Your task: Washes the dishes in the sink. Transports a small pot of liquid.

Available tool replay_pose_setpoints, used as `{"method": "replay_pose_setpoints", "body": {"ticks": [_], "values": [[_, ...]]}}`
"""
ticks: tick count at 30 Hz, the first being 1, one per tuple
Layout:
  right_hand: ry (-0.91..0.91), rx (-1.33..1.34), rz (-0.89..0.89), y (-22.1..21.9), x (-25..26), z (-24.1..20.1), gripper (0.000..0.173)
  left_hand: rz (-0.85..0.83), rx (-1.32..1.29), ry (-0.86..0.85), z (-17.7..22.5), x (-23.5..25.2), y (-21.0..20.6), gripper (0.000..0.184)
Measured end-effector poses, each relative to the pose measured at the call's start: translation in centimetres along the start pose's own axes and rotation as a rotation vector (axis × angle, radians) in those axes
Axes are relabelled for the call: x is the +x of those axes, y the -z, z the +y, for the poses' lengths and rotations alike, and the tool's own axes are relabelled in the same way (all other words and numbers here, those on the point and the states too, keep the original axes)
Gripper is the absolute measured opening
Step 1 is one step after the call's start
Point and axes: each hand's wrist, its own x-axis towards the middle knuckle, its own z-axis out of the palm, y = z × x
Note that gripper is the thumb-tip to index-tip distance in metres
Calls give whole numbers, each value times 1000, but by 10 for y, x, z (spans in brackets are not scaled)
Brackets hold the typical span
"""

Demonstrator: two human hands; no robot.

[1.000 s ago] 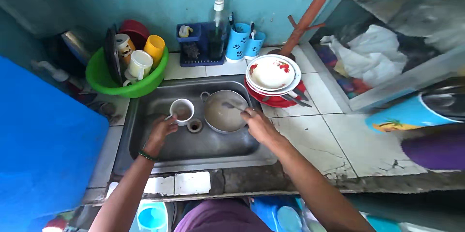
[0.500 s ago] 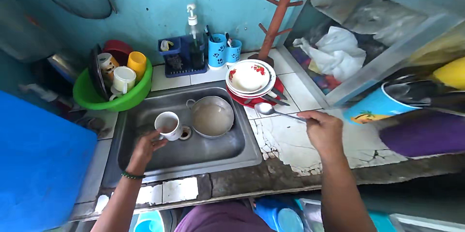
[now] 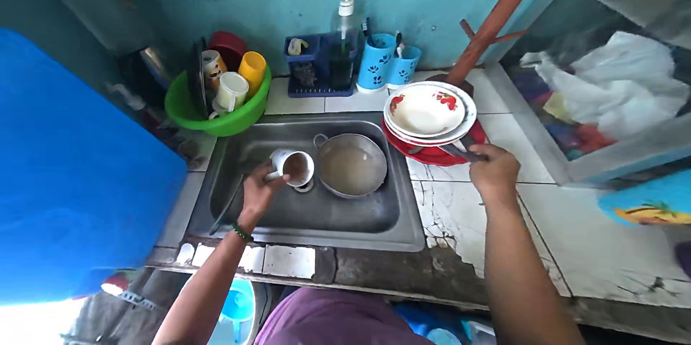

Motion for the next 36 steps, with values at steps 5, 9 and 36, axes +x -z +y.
{"method": "replay_pose_setpoints", "body": {"ticks": [5, 9, 36], "values": [[210, -202, 48, -5, -4, -5, 26, 33, 348, -205, 1, 14, -7, 31], [347, -144, 121, -6, -21, -3, 25, -16, 558, -202, -6, 24, -19, 31], [593, -124, -449, -69, -107, -36, 37, 72, -338, 231, 72, 116, -50, 46]]}}
